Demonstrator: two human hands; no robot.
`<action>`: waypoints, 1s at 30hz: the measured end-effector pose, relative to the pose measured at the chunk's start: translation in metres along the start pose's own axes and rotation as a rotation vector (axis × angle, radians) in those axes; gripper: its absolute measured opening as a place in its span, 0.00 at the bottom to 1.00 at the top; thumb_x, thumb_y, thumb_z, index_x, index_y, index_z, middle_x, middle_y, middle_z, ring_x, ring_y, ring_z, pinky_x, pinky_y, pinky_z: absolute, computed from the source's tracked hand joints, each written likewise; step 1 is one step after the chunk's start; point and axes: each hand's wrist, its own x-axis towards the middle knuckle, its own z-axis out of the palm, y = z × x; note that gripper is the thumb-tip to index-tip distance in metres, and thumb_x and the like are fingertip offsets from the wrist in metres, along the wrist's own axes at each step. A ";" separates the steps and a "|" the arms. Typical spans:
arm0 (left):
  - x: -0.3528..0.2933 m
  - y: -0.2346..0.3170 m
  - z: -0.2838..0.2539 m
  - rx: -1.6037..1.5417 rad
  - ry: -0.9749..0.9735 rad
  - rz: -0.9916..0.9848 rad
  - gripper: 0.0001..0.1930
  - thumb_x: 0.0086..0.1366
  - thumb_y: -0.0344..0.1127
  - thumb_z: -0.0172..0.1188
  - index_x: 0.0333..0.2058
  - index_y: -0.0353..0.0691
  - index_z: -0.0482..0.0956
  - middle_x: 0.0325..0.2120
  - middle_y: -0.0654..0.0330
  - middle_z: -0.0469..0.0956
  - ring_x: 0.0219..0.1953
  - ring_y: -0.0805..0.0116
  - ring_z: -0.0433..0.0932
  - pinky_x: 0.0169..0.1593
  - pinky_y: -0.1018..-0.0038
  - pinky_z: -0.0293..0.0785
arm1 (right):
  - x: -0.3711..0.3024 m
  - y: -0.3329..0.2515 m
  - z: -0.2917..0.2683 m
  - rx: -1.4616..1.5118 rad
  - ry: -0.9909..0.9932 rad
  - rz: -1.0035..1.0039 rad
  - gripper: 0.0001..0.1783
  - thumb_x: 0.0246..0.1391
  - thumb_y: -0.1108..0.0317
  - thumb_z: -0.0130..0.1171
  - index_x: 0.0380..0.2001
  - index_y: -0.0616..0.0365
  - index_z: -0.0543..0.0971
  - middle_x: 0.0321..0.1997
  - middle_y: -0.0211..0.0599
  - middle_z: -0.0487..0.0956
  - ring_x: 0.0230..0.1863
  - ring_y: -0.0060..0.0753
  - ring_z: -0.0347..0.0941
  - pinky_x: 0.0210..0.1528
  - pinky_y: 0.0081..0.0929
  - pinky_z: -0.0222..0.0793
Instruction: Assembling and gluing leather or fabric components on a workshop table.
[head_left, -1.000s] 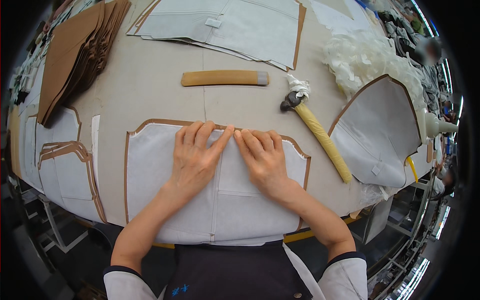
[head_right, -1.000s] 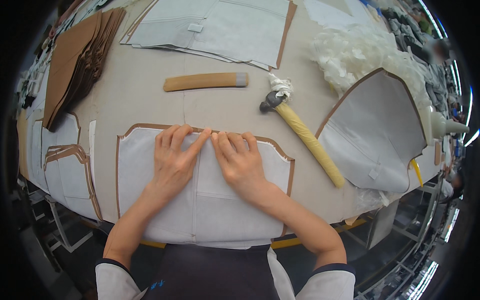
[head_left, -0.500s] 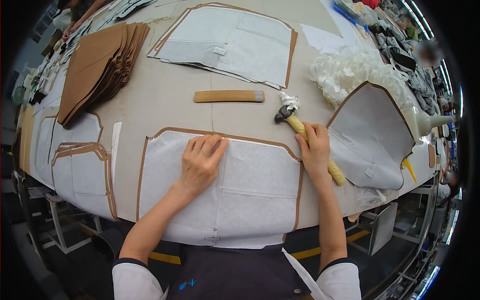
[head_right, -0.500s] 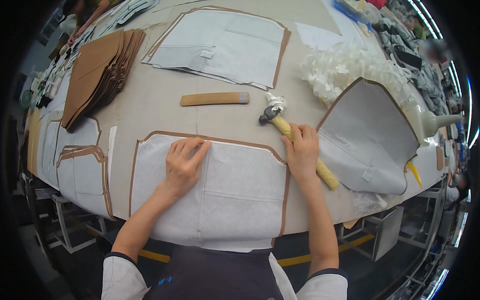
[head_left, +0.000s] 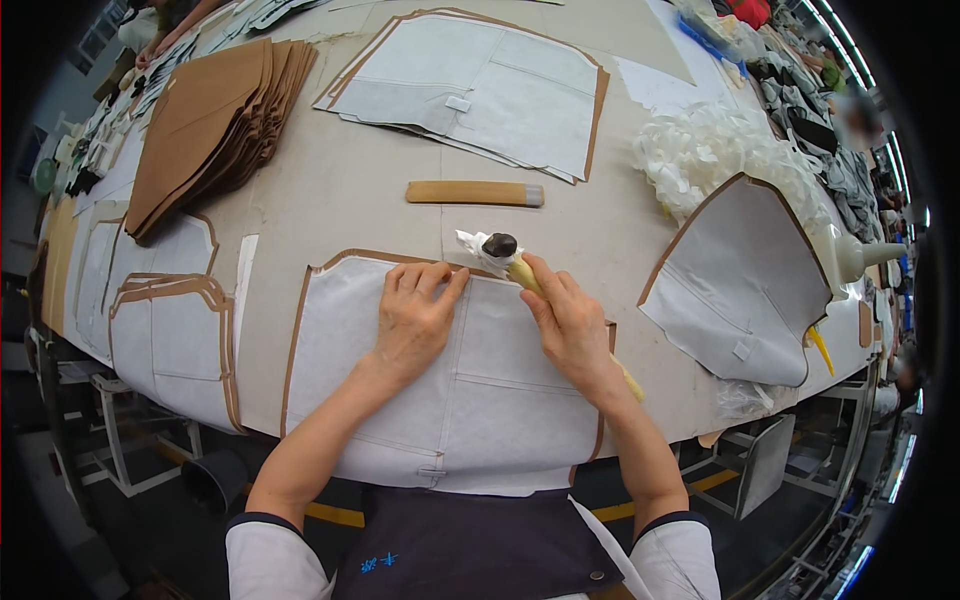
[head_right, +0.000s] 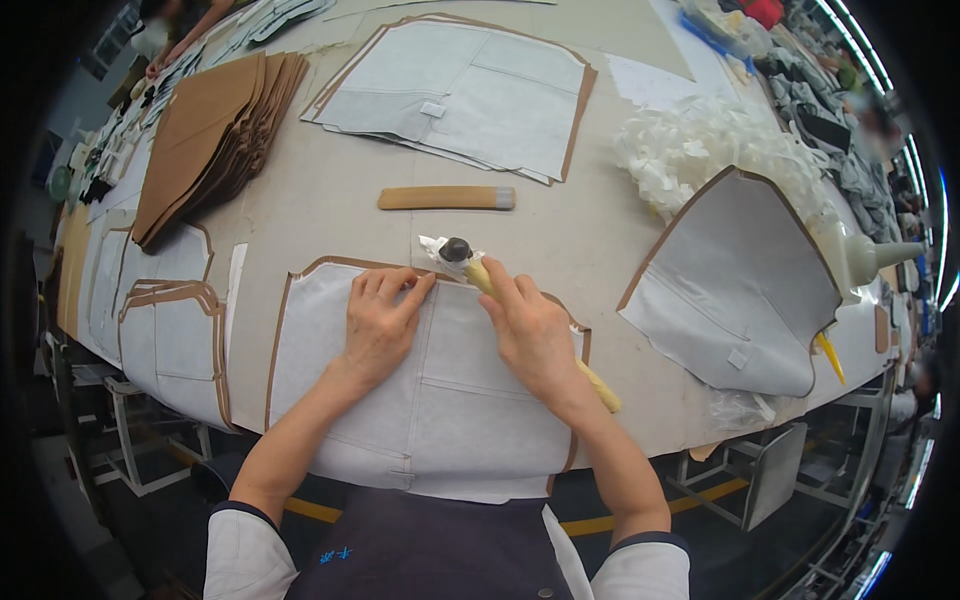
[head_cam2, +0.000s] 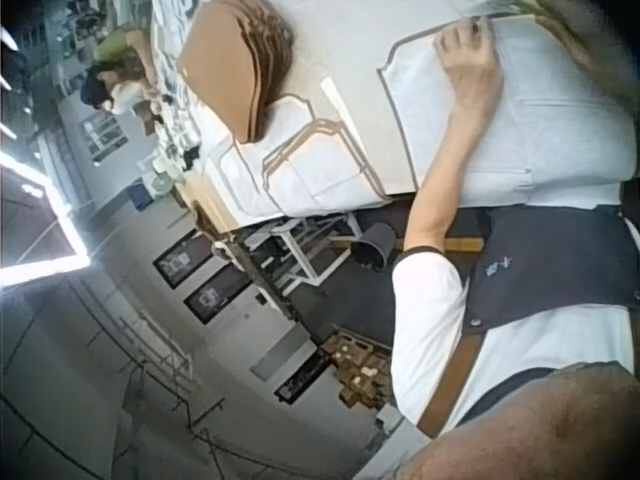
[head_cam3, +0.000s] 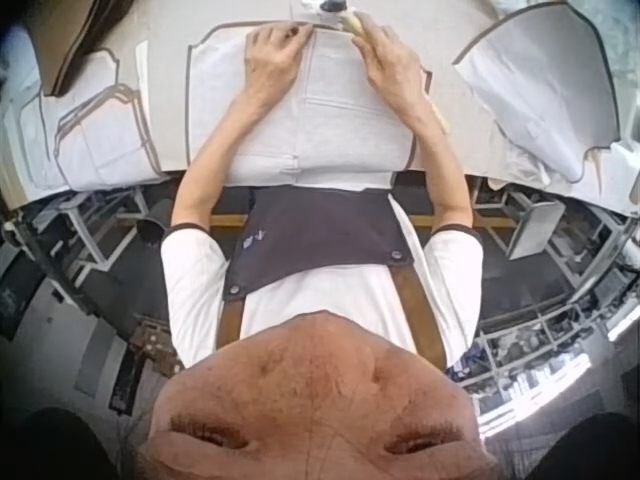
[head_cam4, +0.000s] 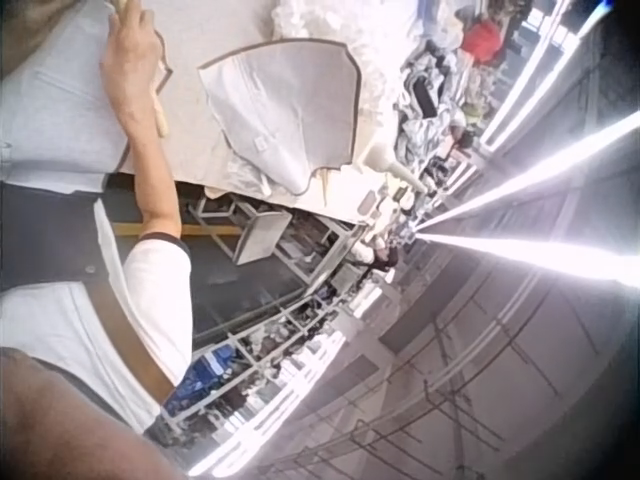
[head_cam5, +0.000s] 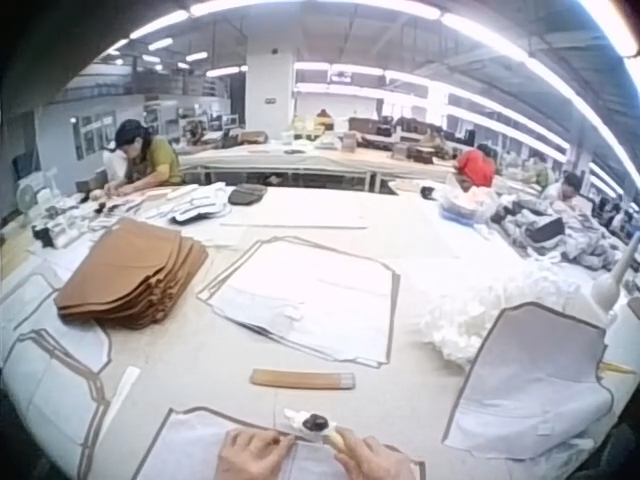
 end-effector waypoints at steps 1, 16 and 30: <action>0.000 0.000 0.000 -0.001 0.001 -0.002 0.23 0.54 0.21 0.66 0.52 0.37 0.85 0.44 0.60 0.78 0.47 0.62 0.78 0.55 0.60 0.70 | 0.001 -0.001 0.002 -0.023 0.011 -0.016 0.26 0.66 0.69 0.62 0.66 0.53 0.73 0.35 0.43 0.76 0.30 0.49 0.78 0.34 0.43 0.75; -0.007 -0.023 -0.017 -0.080 0.054 -0.050 0.18 0.54 0.19 0.67 0.45 0.36 0.86 0.42 0.59 0.80 0.45 0.60 0.79 0.49 0.63 0.75 | 0.018 0.062 -0.022 -0.542 0.241 0.100 0.27 0.57 0.74 0.68 0.61 0.51 0.79 0.38 0.40 0.76 0.37 0.43 0.78 0.36 0.43 0.75; -0.009 -0.020 -0.015 -0.097 0.047 0.004 0.19 0.51 0.20 0.67 0.44 0.35 0.85 0.42 0.58 0.81 0.46 0.57 0.81 0.47 0.62 0.79 | 0.045 0.003 0.062 -0.023 0.086 -0.281 0.08 0.53 0.74 0.70 0.35 0.58 0.81 0.38 0.36 0.77 0.42 0.42 0.74 0.45 0.39 0.71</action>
